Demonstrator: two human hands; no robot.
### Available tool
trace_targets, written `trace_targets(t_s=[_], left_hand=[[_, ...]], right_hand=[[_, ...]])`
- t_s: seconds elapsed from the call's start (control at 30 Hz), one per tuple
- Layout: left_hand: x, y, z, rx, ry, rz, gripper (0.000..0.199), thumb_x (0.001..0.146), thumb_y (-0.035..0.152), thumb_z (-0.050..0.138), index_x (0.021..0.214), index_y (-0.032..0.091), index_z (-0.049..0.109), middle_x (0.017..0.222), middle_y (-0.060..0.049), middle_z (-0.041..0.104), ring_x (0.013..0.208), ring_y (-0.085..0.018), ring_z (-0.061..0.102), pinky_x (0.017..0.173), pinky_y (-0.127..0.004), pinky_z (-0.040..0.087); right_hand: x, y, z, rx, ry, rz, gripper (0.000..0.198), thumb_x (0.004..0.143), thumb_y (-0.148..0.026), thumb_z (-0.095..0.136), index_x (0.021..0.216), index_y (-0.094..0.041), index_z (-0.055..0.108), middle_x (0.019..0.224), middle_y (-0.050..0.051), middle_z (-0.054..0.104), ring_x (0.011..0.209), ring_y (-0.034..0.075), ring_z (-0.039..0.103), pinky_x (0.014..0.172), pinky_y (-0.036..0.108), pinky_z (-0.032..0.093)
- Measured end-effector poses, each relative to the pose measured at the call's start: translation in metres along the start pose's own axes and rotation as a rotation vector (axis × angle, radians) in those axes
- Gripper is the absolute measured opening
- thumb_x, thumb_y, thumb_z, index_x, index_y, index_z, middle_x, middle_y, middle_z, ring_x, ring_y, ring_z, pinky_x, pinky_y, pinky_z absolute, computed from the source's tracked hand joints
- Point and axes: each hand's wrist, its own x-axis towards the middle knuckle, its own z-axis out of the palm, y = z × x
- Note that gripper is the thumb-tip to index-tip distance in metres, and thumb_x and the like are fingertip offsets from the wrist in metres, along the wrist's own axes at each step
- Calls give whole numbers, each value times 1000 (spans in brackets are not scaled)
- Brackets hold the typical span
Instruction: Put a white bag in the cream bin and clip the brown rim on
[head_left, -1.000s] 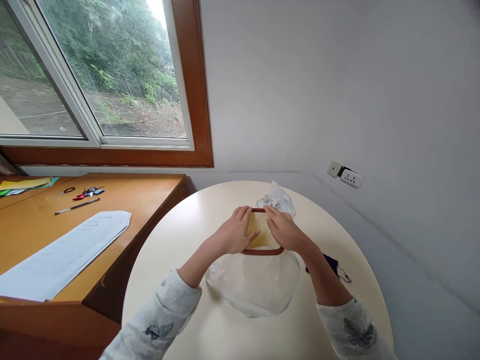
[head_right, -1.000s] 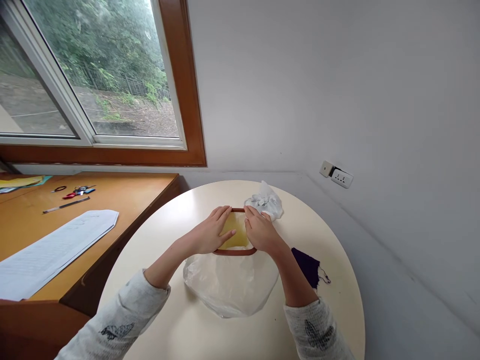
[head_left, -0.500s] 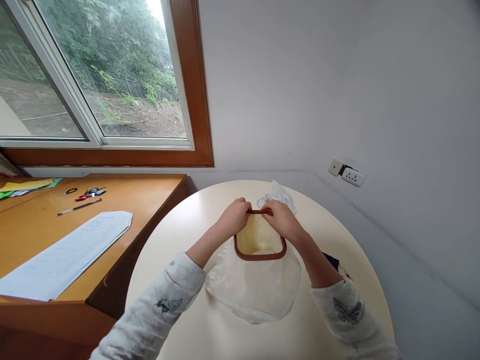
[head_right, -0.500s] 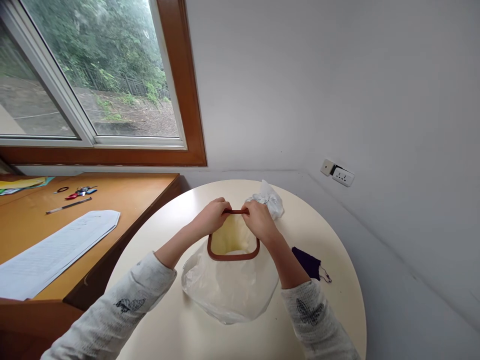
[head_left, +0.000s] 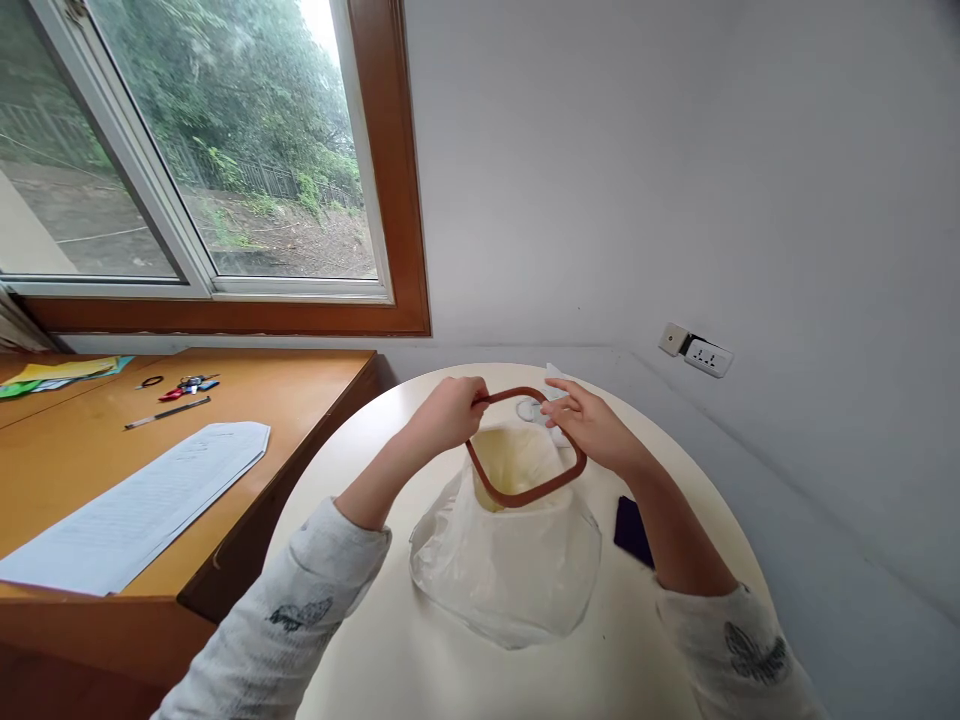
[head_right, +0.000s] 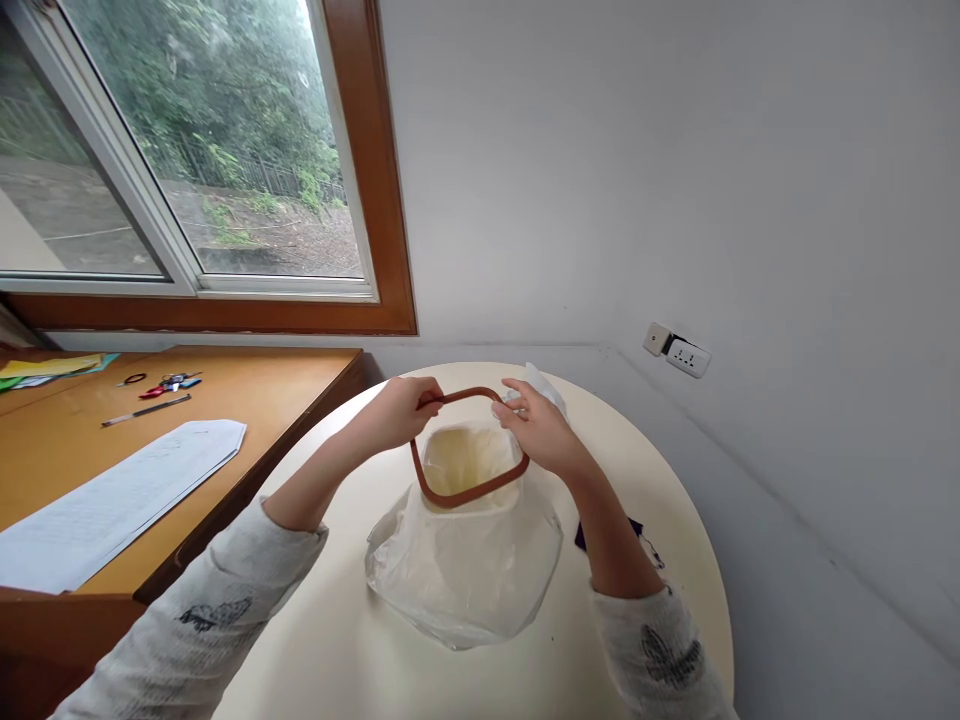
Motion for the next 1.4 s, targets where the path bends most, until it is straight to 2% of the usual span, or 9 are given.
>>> trace_targets(t_s=[0.17,0.33,0.43,0.57,0.7,0.9,1.07,1.2,1.4], left_hand=[[-18,-5,-18,-48,115,-163,10,77,23,44,74,20,53,67,-2,62,57,-16,55,44,-23,36],[-41,5,-11,-141,172,-211,19,79,22,42,95,20,51,59,2,58,52,-15,53,44,-22,36],[-59,16,-8,-223,154,-132,31,82,22,40,112,21,44,55,5,54,50,-13,52,47,-22,38],[-83,21,-7,-272,34,31,26,87,32,42,109,23,50,72,1,58,64,-13,54,59,-24,45],[-97,17,-2,-196,-8,189,27,85,33,48,111,25,54,94,-5,54,84,-17,52,72,-30,46],[-100,8,11,-24,82,267,25,87,26,48,111,27,55,115,-9,44,102,-23,40,85,-40,40],[-103,7,21,27,93,325,16,88,23,46,96,24,60,110,-6,52,100,-22,41,86,-42,33],[-108,13,34,-20,109,351,14,88,22,45,91,22,59,95,-3,60,91,-20,44,83,-40,32],[-113,21,49,-65,178,282,13,87,18,46,86,21,59,84,-2,61,88,-19,46,85,-40,28]], right_hand=[[-33,-5,-1,438,-98,96,65,85,-53,39,139,-26,16,104,10,62,82,21,65,62,32,54],[-45,-13,20,494,-54,107,74,84,-46,44,142,-23,4,103,9,61,82,19,64,66,32,55],[-35,-12,23,416,24,58,65,83,-39,47,139,-20,20,95,7,61,73,15,62,59,27,53],[-9,-1,14,301,3,5,39,84,-34,43,120,-20,49,90,6,61,58,9,54,45,20,40],[21,4,7,124,-80,-37,29,84,-27,42,107,-20,58,89,4,63,50,6,46,48,21,37],[50,-6,4,76,-408,-27,26,81,-26,45,98,-17,63,74,1,59,45,5,34,45,21,29],[61,-3,9,30,-678,-78,29,81,-31,48,102,-17,63,71,0,60,44,5,33,45,21,29],[62,3,17,-109,-634,-241,27,82,-31,47,98,-19,66,87,3,67,69,13,54,61,24,41],[57,10,29,-212,-468,-314,25,82,-30,48,96,-23,67,101,3,67,92,19,58,80,32,43]])
